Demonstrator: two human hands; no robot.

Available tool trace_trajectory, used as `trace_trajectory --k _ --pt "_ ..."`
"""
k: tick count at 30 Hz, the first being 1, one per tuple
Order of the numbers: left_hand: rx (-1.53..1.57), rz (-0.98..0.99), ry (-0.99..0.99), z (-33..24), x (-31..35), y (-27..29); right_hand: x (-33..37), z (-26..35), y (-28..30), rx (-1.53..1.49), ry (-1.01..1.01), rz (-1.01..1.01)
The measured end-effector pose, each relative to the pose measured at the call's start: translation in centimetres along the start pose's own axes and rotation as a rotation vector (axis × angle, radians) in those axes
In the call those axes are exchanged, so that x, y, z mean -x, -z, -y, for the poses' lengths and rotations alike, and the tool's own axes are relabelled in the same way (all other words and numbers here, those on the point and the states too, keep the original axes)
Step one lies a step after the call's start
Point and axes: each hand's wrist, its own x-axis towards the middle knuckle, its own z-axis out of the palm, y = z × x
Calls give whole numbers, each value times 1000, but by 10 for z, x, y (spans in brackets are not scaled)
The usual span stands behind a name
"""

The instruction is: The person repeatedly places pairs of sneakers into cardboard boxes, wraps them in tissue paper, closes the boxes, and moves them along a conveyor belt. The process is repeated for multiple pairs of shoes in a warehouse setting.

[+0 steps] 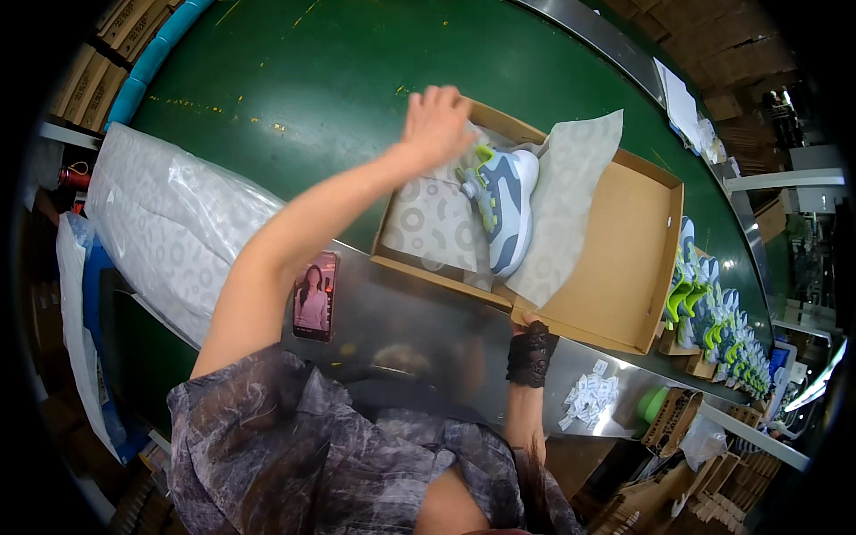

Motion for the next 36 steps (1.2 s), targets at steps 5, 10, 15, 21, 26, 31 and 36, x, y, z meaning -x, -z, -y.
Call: trace_trajectory --k 5,10,15,21,26,31,36 --pt "-5 222 79 42 -7 -27 15 12 -12 -4 -40 -16" --pt "407 -172 369 65 -6 -60 19 0 -14 425 291 -103" --pt "1494 364 885 42 48 -12 1 7 -13 1284 871 11" --pt "1314 317 760 -31 108 -4 -3 -2 -13 1694 1017 300" --pt "948 150 700 -28 136 -32 6 -4 -10 1673 1061 300" --pt "1360 501 912 4 109 -33 10 17 -13 1636 969 389" --pt "1870 637 938 -21 97 2 25 86 -35 1530 1078 425"
